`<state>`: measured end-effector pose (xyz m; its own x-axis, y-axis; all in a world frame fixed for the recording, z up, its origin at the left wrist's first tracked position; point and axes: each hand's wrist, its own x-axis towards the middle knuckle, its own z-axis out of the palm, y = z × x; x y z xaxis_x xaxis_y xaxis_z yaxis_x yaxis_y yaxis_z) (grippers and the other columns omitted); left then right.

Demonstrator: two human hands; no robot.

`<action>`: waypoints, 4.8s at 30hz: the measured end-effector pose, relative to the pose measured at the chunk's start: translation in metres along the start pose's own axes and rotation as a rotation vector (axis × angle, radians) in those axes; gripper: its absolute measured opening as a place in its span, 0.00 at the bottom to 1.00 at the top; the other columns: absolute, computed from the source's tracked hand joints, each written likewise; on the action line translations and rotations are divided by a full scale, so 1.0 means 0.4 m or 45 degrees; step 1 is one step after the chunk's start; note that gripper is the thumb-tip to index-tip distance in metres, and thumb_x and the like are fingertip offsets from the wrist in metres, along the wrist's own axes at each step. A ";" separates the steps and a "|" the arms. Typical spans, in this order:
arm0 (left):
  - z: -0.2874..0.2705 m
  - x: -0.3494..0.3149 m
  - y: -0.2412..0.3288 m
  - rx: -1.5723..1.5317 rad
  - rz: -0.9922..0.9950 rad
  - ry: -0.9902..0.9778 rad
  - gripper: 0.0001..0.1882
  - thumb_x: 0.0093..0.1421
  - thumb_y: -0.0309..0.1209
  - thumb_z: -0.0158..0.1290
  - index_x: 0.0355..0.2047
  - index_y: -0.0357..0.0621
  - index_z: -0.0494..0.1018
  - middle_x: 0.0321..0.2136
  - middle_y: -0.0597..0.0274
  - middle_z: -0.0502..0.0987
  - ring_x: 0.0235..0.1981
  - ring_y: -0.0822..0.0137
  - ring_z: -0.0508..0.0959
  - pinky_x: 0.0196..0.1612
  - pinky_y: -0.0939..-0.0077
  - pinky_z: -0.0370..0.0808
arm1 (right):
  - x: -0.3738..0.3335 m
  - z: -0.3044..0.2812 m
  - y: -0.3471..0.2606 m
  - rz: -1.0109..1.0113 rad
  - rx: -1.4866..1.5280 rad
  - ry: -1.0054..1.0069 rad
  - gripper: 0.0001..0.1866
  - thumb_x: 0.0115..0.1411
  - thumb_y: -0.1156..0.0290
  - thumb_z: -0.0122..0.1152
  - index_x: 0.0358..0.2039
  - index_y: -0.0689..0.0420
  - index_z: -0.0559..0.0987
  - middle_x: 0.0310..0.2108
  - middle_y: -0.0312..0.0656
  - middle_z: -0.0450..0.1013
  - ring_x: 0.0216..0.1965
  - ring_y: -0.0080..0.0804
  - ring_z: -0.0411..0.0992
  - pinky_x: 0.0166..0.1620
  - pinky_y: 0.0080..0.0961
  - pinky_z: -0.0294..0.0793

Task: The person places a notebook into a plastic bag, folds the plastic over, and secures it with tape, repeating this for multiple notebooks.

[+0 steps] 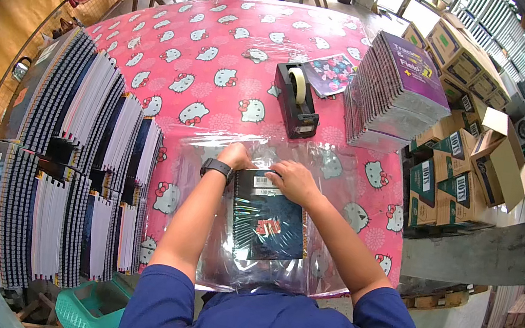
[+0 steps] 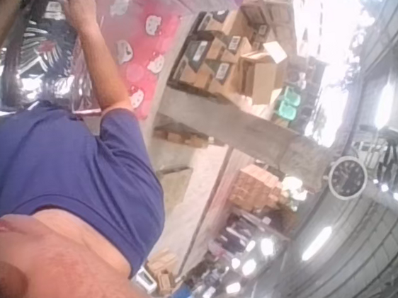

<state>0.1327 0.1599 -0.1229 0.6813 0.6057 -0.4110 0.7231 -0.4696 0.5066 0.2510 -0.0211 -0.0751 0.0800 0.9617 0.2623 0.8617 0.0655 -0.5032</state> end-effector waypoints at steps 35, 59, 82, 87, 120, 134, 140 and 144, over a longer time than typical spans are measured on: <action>0.011 -0.218 0.019 -0.539 0.005 0.196 0.25 0.43 0.58 0.57 0.34 0.55 0.80 0.38 0.55 0.75 0.44 0.58 0.72 0.44 0.66 0.69 | 0.031 0.007 -0.041 -0.334 -0.212 0.216 0.01 0.45 0.73 0.53 0.19 0.56 0.72 0.24 0.39 0.66 0.33 0.36 0.67 0.36 0.29 0.68; 0.097 -0.337 0.085 0.112 0.826 0.889 0.15 0.54 0.34 0.51 0.41 0.44 0.74 0.45 0.59 0.72 0.52 0.60 0.66 0.52 0.63 0.58 | 0.139 -0.121 0.232 0.580 0.542 0.584 0.13 0.48 0.60 0.65 0.28 0.57 0.80 0.26 0.44 0.75 0.28 0.32 0.72 0.37 0.31 0.70; 0.098 -0.336 0.101 -0.026 0.660 0.918 0.08 0.54 0.32 0.50 0.34 0.53 0.77 0.41 0.69 0.75 0.56 0.64 0.64 0.60 0.42 0.36 | -0.002 -0.048 -0.102 0.933 -0.145 -0.147 0.27 0.42 0.45 0.66 0.26 0.61 0.80 0.28 0.52 0.75 0.35 0.47 0.75 0.38 0.38 0.74; 0.117 -0.388 0.162 0.360 0.626 0.725 0.31 0.56 0.55 0.43 0.59 0.63 0.58 0.63 0.54 0.45 0.65 0.49 0.36 0.57 0.33 0.32 | -0.080 -0.088 -0.098 0.812 -0.330 -0.217 0.30 0.39 0.42 0.65 0.25 0.62 0.79 0.27 0.50 0.75 0.32 0.46 0.75 0.36 0.37 0.73; -0.137 -0.581 0.200 -1.258 0.909 0.621 0.47 0.30 0.37 0.70 0.51 0.44 0.57 0.50 0.55 0.64 0.54 0.63 0.63 0.59 0.66 0.54 | -0.122 -0.352 -0.169 0.079 1.362 0.100 0.45 0.40 0.63 0.70 0.56 0.58 0.57 0.49 0.44 0.63 0.51 0.34 0.63 0.51 0.29 0.63; -0.273 -0.682 0.326 0.296 1.069 0.748 0.06 0.44 0.34 0.60 0.19 0.51 0.74 0.21 0.74 0.73 0.36 0.70 0.74 0.59 0.38 0.38 | -0.049 -0.541 -0.117 0.525 0.662 0.111 0.15 0.54 0.59 0.55 0.24 0.59 0.79 0.27 0.42 0.76 0.25 0.36 0.74 0.35 0.33 0.74; -0.249 -0.683 0.320 0.112 1.286 0.882 0.05 0.45 0.31 0.61 0.20 0.50 0.74 0.27 0.67 0.75 0.38 0.65 0.74 0.60 0.48 0.46 | -0.144 -0.364 -0.228 -0.291 0.345 -0.175 0.26 0.46 0.54 0.64 0.45 0.54 0.76 0.50 0.37 0.69 0.53 0.33 0.61 0.52 0.35 0.55; -0.198 -0.676 0.112 -0.684 0.939 1.341 0.24 0.53 0.53 0.50 0.36 0.45 0.74 0.39 0.56 0.74 0.45 0.56 0.72 0.58 0.54 0.54 | -0.140 -0.364 -0.223 -0.379 0.150 -0.228 0.30 0.40 0.58 0.68 0.48 0.48 0.75 0.56 0.33 0.64 0.57 0.36 0.57 0.54 0.38 0.49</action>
<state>-0.0282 0.0261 0.0708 0.3028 0.6346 0.7110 -0.0565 -0.7328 0.6781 0.2426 -0.1197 0.0752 -0.2638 0.9265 0.2683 0.7694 0.3699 -0.5207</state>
